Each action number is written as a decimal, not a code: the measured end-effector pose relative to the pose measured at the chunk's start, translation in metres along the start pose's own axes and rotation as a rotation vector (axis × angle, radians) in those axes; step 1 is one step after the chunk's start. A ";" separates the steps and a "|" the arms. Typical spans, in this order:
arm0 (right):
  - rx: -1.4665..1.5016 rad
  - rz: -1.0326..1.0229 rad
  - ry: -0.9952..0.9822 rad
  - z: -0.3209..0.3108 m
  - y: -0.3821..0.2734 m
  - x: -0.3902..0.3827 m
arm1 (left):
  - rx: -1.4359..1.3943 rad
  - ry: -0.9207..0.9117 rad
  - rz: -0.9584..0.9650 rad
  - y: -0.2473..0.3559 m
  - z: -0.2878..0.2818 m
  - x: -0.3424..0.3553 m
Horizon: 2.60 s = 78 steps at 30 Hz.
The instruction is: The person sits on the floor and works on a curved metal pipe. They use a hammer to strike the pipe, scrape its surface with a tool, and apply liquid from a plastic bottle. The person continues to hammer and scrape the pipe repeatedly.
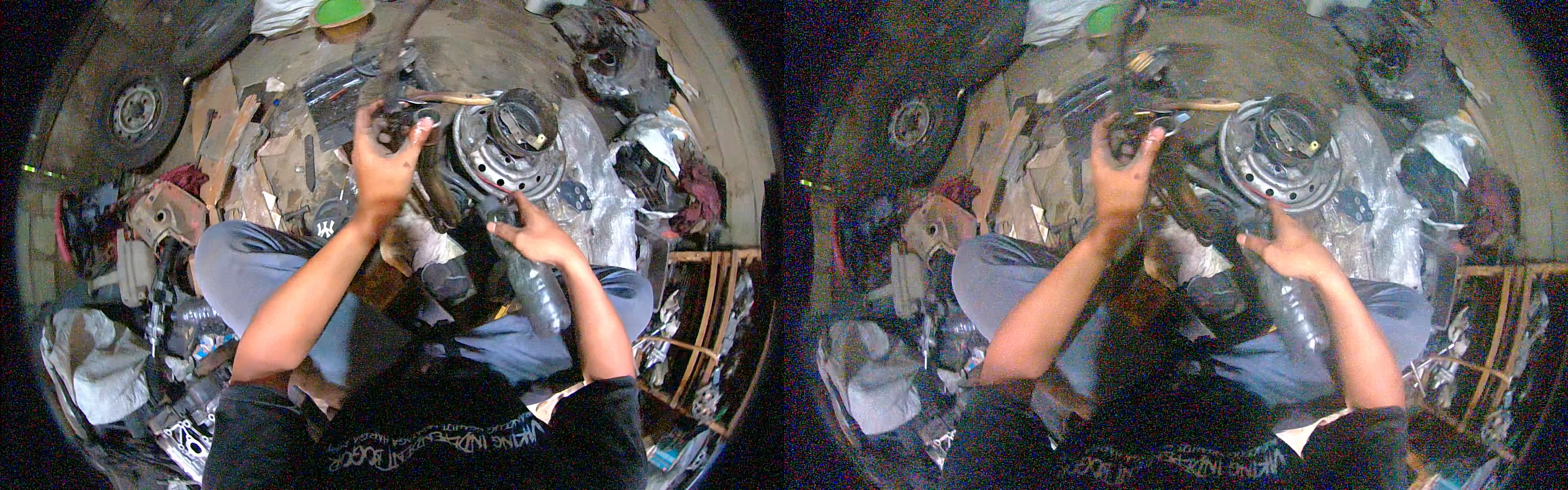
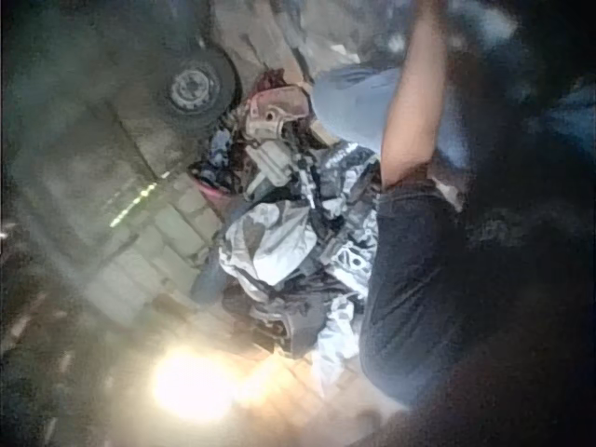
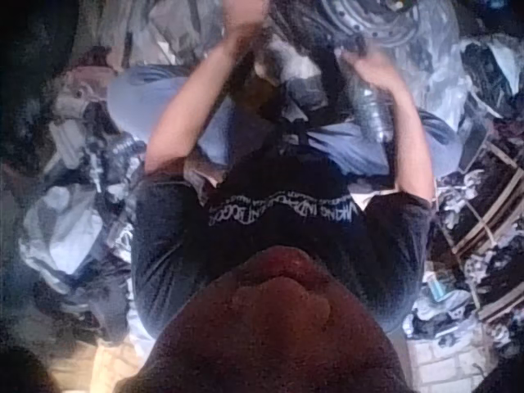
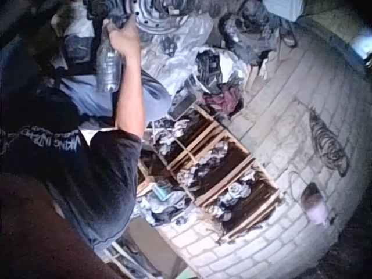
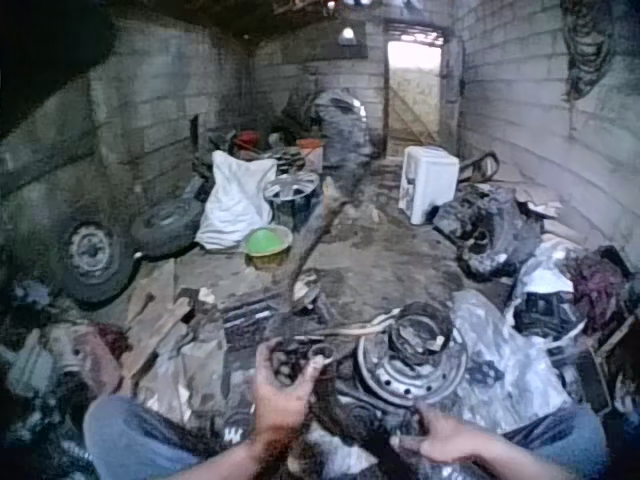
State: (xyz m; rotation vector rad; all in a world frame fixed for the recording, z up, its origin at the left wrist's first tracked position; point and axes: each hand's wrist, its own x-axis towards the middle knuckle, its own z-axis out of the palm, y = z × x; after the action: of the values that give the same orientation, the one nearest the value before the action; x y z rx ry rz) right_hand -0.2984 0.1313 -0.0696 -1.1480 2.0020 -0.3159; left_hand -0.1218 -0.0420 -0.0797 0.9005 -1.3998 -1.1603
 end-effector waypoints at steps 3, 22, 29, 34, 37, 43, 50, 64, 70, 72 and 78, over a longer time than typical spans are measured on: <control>-0.013 -0.116 0.259 -0.010 0.009 0.002 | 0.251 0.066 0.043 0.008 0.000 0.001; -0.284 -0.615 -0.065 -0.081 0.038 0.048 | -0.552 -0.118 -0.263 0.007 -0.107 0.010; -0.187 -0.652 -0.170 -0.094 0.014 0.045 | -0.566 -0.313 -0.091 0.020 -0.127 0.035; -0.224 -0.587 -0.159 -0.091 0.006 0.049 | -0.663 -0.427 -0.010 0.024 -0.136 0.050; -0.391 -0.534 -0.220 -0.086 0.001 0.052 | -0.673 -0.409 0.005 0.030 -0.142 0.053; -0.614 -0.532 -0.122 -0.081 -0.004 0.045 | -0.676 -0.369 0.045 0.042 -0.136 0.051; -0.528 -0.803 0.033 -0.066 -0.011 0.034 | -0.696 -0.381 0.043 0.046 -0.140 0.052; -0.392 -0.791 -0.026 -0.064 -0.047 0.023 | -0.753 -0.318 0.024 0.043 -0.130 0.050; -0.322 -1.039 0.215 -0.056 -0.058 0.013 | -0.722 -0.371 -0.009 0.040 -0.118 0.045; -0.358 -0.970 0.173 -0.058 -0.067 0.006 | -0.725 -0.353 -0.059 0.037 -0.114 0.044; -0.402 -0.994 0.335 -0.049 -0.078 0.005 | -0.701 -0.412 -0.084 0.031 -0.103 0.044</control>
State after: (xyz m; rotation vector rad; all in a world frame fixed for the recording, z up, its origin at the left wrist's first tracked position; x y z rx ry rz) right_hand -0.2874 0.0758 0.0035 -2.4486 1.6349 -0.6440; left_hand -0.0250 -0.0946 -0.0420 0.2263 -1.1296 -1.8148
